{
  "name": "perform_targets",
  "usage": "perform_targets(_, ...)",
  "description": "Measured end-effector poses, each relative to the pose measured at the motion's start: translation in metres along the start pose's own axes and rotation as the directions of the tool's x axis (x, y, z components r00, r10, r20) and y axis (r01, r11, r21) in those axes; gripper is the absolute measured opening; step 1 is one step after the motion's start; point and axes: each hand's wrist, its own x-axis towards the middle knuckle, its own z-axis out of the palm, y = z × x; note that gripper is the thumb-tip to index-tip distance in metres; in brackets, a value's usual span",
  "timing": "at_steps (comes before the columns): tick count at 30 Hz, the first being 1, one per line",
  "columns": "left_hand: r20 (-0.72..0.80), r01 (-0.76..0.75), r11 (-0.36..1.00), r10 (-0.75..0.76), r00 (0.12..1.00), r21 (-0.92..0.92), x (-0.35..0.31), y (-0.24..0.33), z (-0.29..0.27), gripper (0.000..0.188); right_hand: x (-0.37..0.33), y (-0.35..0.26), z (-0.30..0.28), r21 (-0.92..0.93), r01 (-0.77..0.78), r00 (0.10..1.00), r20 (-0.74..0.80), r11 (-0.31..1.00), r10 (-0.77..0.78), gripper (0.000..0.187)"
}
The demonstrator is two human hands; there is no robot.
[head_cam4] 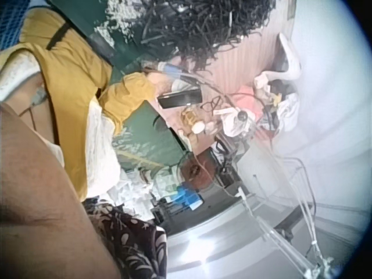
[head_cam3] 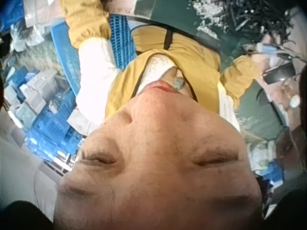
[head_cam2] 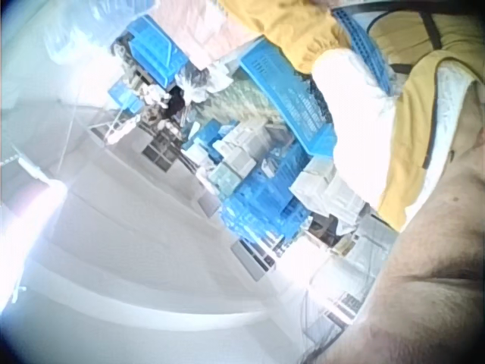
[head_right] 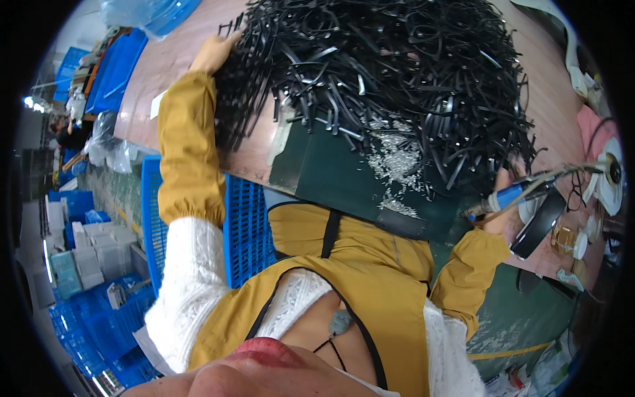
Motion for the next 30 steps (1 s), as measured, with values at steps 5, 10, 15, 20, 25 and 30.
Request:
perform_targets(5, 0.096, 0.021, 1.0, -0.022, 0.995, 0.009, -0.045, 0.035, 0.0, 0.062, 0.016, 0.001, 0.003, -0.468, 0.234, 0.971, 0.152, 0.852, -0.183, 0.022)
perform_targets(10, -0.395, -0.311, 0.946, 0.251, 0.884, -0.095, -0.041, 0.108, 0.026, 0.046, -0.004, -0.045, 0.021, -0.403, 0.262, 0.963, 0.168, 0.877, -0.21, 0.026)
perform_targets(15, -0.112, 0.023, 0.98, -0.001, 0.994, 0.198, -0.031, 0.223, 0.073, 0.079, -0.008, -0.087, 0.031, -0.345, 0.348, 0.935, 0.193, 0.872, -0.297, 0.016)
perform_targets(20, 0.004, -0.133, 0.953, 0.137, 0.99, 0.271, -0.03, 0.243, 0.043, 0.053, -0.007, -0.094, 0.028, -0.078, 0.26, 0.964, -0.033, 0.962, -0.263, 0.014)
perform_targets(25, -0.073, -0.134, 0.945, 0.118, 0.99, -0.298, -0.083, 0.191, 0.025, 0.034, -0.015, -0.125, 0.017, 0.061, 0.235, 0.904, -0.38, 0.97, -0.195, 0.023)
perform_targets(30, -0.035, -0.123, 0.603, 0.155, 0.987, -0.788, -0.206, 0.178, 0.042, 0.025, -0.064, -0.196, 0.01, -0.009, 0.599, 0.636, -0.603, 0.801, -0.482, 0.034)
